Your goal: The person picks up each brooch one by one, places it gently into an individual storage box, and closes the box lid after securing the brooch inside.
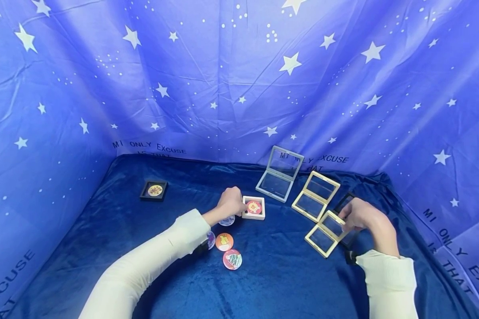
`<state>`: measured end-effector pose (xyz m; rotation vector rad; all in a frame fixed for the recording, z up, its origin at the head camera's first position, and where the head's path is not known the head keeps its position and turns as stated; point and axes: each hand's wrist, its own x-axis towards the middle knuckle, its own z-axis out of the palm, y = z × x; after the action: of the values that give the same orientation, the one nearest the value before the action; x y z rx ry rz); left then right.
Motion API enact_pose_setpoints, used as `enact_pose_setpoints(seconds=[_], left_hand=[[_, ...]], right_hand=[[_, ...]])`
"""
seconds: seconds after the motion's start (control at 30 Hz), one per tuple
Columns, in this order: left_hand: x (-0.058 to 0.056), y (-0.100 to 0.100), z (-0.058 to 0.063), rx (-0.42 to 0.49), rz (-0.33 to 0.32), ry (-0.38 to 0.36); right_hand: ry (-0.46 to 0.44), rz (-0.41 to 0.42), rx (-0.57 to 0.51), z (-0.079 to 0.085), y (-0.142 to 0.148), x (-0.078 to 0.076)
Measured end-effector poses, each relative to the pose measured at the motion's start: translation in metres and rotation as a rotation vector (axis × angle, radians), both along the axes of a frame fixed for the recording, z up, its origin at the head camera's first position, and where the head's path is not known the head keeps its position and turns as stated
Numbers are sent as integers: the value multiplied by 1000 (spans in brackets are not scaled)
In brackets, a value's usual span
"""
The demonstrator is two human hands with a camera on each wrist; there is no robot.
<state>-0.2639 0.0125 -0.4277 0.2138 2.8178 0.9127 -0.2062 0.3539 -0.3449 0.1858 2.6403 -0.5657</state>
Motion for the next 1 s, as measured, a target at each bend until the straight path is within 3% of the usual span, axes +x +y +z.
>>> enact_pose_setpoints(seconds=[0.67, 1.0], left_hand=[[-4, -4, -2, 29, 28, 21], [-11, -16, 4, 41, 57, 42]], right_hand=[[83, 37, 34, 4, -5, 2], [113, 47, 39, 5, -22, -3]])
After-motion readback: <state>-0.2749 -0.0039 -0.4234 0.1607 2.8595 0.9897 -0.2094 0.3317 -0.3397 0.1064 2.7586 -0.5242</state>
